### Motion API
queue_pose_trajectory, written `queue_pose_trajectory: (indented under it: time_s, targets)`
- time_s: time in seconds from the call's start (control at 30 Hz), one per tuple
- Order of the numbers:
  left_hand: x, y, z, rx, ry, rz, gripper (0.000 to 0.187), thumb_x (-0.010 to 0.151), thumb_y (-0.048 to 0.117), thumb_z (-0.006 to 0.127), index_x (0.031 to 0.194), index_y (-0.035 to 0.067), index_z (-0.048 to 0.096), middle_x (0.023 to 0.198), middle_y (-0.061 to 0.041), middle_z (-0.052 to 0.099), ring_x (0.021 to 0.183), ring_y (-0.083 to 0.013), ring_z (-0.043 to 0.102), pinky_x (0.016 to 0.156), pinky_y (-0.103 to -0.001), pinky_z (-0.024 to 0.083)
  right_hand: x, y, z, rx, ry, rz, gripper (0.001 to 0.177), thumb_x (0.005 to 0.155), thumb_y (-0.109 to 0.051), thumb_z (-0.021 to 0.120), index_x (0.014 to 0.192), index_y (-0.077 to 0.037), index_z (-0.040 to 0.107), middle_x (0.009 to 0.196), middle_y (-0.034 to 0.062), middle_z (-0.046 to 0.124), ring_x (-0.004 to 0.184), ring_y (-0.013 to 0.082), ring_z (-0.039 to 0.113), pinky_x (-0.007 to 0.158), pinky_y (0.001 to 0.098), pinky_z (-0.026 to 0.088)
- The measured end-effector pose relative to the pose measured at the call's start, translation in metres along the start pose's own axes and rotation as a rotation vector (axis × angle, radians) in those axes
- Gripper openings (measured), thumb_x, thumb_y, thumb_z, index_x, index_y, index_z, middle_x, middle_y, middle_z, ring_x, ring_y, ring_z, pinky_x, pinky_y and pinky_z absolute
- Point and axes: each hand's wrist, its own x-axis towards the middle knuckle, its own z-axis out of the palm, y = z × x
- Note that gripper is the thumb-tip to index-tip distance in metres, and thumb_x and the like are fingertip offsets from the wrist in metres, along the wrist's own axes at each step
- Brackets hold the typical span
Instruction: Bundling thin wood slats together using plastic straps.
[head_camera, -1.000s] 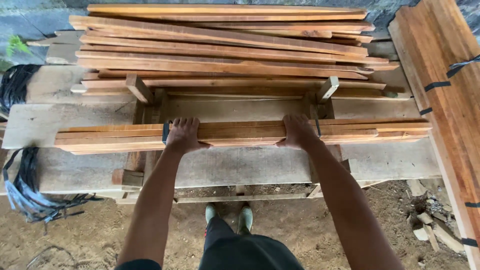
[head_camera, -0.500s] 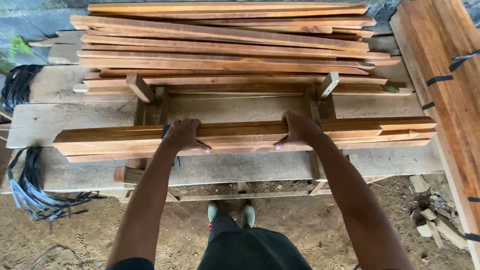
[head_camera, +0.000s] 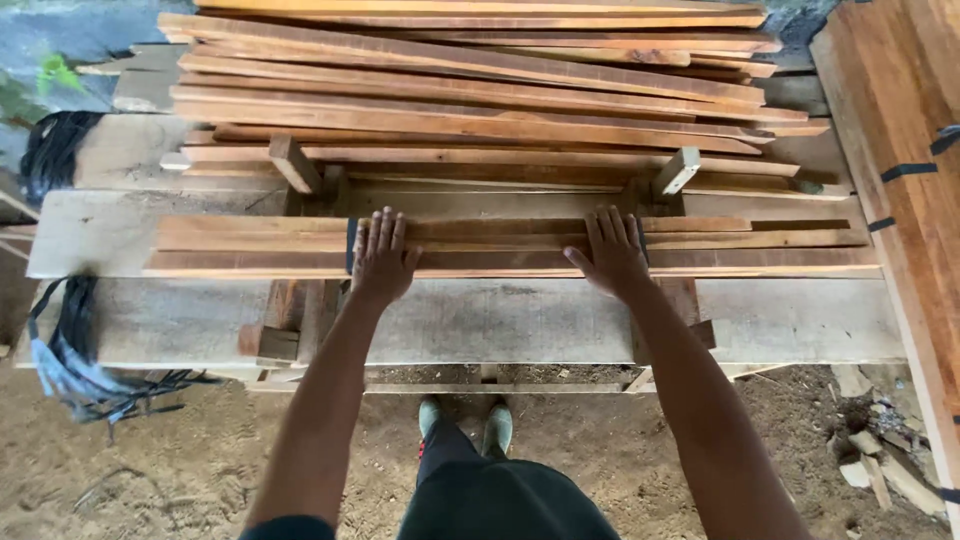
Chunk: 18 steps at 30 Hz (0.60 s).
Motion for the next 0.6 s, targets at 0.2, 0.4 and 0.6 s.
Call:
queue_pose_trajectory:
  time_s: [0.2, 0.4, 0.6]
  targets:
    - [0.005, 0.018, 0.008, -0.003, -0.176, -0.095, 0.077, 0.101, 0.051, 0.046, 0.165, 0.010, 0.029, 0.170, -0.019, 0.026, 0.158, -0.0379, 0.021, 0.128, -0.060, 0.011, 0.010, -0.017, 0.023, 0.018, -0.212, 0.117, 0.087, 0.104, -0.073, 0.029, 0.160, -0.006, 0.034, 0.166, 0.0246, 0.032, 0.158, 0.0408, 0.021, 0.127, 0.0634, 0.009]
    - [0.030, 0.105, 0.015, -0.080, -0.072, 0.112, 0.073, 0.096, 0.047, 0.055, 0.155, 0.004, 0.046, 0.163, -0.023, 0.039, 0.152, -0.0426, 0.032, 0.124, -0.061, 0.018, 0.048, -0.098, 0.064, -0.085, 0.244, -0.208, 0.065, 0.098, -0.061, 0.051, 0.139, -0.010, 0.058, 0.136, 0.0201, 0.062, 0.136, 0.0386, 0.054, 0.110, 0.0659, 0.030]
    - [0.025, 0.107, 0.049, -0.037, 0.008, 0.225, 0.079, 0.091, 0.047, 0.054, 0.162, 0.015, 0.038, 0.165, -0.010, 0.040, 0.152, -0.0307, 0.036, 0.124, -0.059, 0.022, 0.037, -0.126, 0.025, 0.092, -0.004, -0.170, 0.070, 0.106, -0.051, 0.037, 0.159, -0.005, 0.036, 0.161, 0.0249, 0.040, 0.153, 0.0379, 0.034, 0.117, 0.0707, 0.023]
